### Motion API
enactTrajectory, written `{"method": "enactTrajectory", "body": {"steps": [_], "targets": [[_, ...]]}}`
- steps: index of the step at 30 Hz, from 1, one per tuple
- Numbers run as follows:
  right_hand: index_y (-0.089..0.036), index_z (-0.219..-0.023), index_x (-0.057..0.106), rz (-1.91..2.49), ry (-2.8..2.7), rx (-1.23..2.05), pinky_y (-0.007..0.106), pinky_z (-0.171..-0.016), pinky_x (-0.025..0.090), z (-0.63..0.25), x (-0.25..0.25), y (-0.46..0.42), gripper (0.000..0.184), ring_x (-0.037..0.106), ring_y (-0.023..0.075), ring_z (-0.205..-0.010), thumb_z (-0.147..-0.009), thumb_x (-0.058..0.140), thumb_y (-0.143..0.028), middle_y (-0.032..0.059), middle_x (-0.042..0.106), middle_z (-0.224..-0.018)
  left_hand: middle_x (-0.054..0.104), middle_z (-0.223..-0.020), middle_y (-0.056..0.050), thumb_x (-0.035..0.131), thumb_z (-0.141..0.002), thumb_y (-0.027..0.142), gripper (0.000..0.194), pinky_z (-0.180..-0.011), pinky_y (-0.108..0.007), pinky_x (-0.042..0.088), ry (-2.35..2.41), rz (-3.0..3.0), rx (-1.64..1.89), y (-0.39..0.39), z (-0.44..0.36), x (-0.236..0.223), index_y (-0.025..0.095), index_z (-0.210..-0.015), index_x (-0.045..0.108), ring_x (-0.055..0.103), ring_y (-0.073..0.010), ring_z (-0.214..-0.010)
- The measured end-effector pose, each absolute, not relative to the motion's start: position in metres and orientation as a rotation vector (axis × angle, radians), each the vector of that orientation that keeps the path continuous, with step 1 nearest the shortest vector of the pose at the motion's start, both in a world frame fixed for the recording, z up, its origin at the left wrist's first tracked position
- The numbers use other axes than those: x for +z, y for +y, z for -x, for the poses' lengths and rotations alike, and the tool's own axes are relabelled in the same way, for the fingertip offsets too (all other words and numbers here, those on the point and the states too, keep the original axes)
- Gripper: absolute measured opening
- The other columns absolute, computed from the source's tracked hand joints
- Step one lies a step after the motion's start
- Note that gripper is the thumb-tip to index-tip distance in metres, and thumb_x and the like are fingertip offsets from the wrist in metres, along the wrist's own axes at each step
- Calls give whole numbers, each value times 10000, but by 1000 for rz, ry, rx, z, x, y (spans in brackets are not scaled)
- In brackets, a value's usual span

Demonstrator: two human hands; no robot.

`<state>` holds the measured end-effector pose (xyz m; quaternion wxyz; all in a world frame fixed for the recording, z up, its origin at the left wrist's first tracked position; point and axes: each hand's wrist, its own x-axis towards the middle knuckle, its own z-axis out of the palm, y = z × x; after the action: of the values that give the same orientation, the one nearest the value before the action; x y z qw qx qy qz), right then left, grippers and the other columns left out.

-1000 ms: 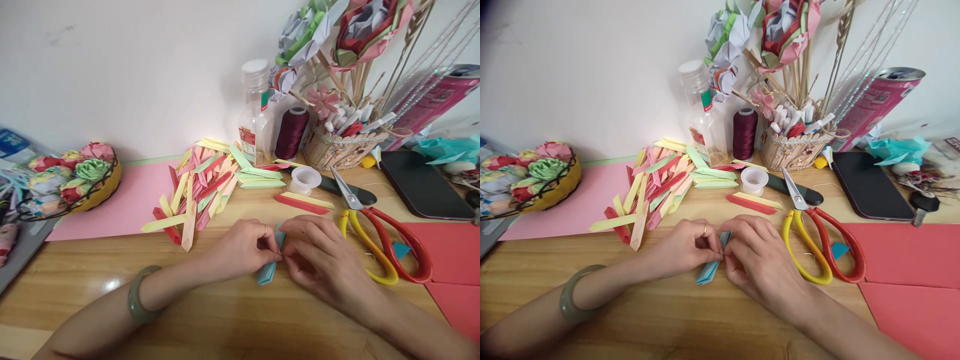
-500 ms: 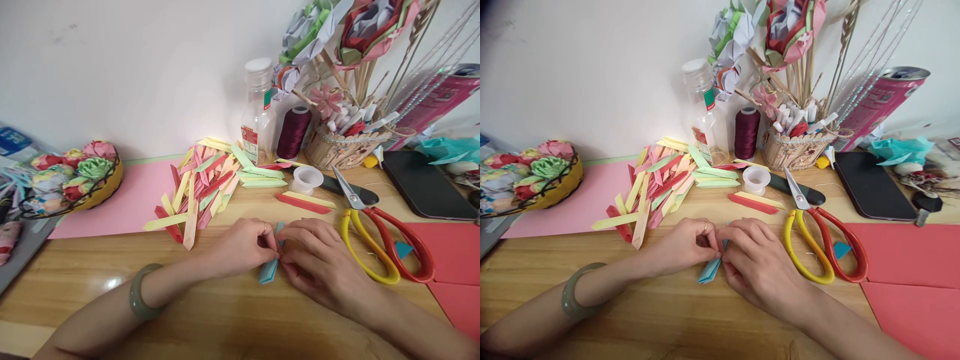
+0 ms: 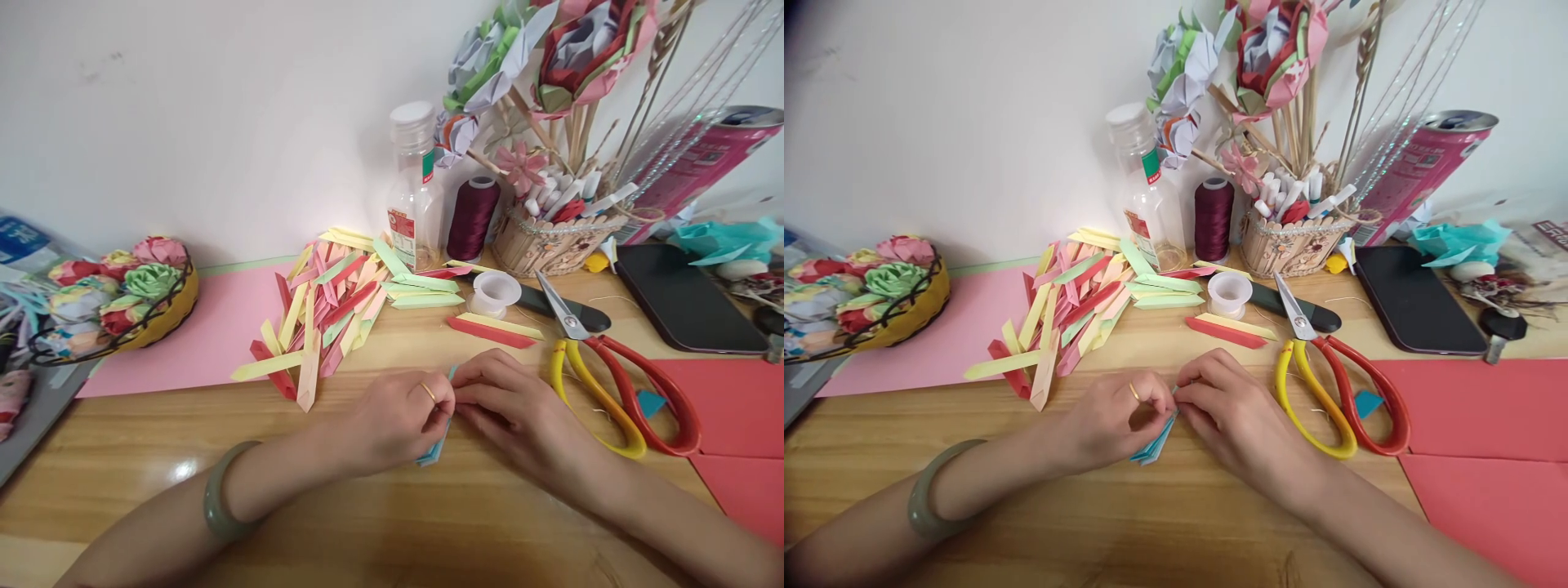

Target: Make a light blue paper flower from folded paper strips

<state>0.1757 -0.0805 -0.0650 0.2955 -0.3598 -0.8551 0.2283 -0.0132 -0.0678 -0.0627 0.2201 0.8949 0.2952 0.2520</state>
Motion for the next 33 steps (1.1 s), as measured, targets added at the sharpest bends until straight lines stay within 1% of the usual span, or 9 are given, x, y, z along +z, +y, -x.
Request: {"method": "enactTrajectory", "body": {"steps": [7,13,17,20,24,26,29,31,33], "targets": [[-181,-857,646,986,-2239,741,288,-687,464,-176,-65,-79,185,516,155,-821,-842,482,-96,52,564,-849,526,-638,15,345,-841,85,181,-582,-203,422,698,-2619,705,-70,18,-70,181,-696,397,502,-91,-616],[-183,-840,656,1006,-2268,747,282,-663,460,-173,-64,-74,194,526,151,-782,-822,490,-85,48,560,-828,548,-639,2,270,-873,103,257,-602,-198,432,579,-2688,724,-66,18,-62,183,-667,401,489,-90,-601],[-170,-768,648,998,-2324,769,276,-675,457,-170,-60,-70,174,537,146,-771,-806,501,-85,47,574,-818,553,-647,4,292,-861,95,231,-589,-200,429,580,-2723,707,-67,20,-63,187,-677,396,488,-95,-608],[-165,-745,632,1009,-2298,771,265,-680,458,-169,-61,-70,141,551,146,-782,-759,532,-67,46,594,-826,542,-661,10,310,-855,92,209,-605,-200,428,617,-2666,662,-67,23,-68,191,-687,385,486,-89,-619],[-166,-700,583,1051,-2221,755,258,-683,466,-170,-63,-74,152,566,133,-757,-703,521,-28,40,614,-835,532,-696,10,301,-871,108,197,-640,-197,430,630,-2570,640,-66,25,-70,192,-712,383,491,-81,-651],[-169,-714,572,1056,-2220,762,265,-681,471,-171,-62,-75,149,566,135,-754,-708,514,-32,42,614,-839,535,-714,8,305,-872,112,186,-656,-200,432,628,-2560,626,-66,25,-70,192,-725,386,494,-83,-666],[-168,-797,590,1063,-2237,767,283,-680,478,-171,-59,-76,152,563,148,-763,-743,510,-50,45,609,-822,535,-705,10,294,-869,107,193,-646,-200,432,625,-2572,602,-66,26,-69,195,-721,383,488,-85,-658],[-175,-859,617,1023,-2264,768,295,-708,482,-171,-58,-75,181,561,159,-809,-767,511,-61,50,614,-848,533,-690,10,284,-865,103,205,-625,-201,428,625,-2602,613,-66,26,-69,198,-713,382,476,-88,-639],[-187,-878,646,965,-2290,772,300,-734,482,-170,-58,-74,201,558,163,-852,-787,509,-71,54,617,-885,538,-691,8,275,-859,99,214,-617,-204,428,623,-2633,623,-67,26,-70,199,-706,385,473,-89,-630]]}}
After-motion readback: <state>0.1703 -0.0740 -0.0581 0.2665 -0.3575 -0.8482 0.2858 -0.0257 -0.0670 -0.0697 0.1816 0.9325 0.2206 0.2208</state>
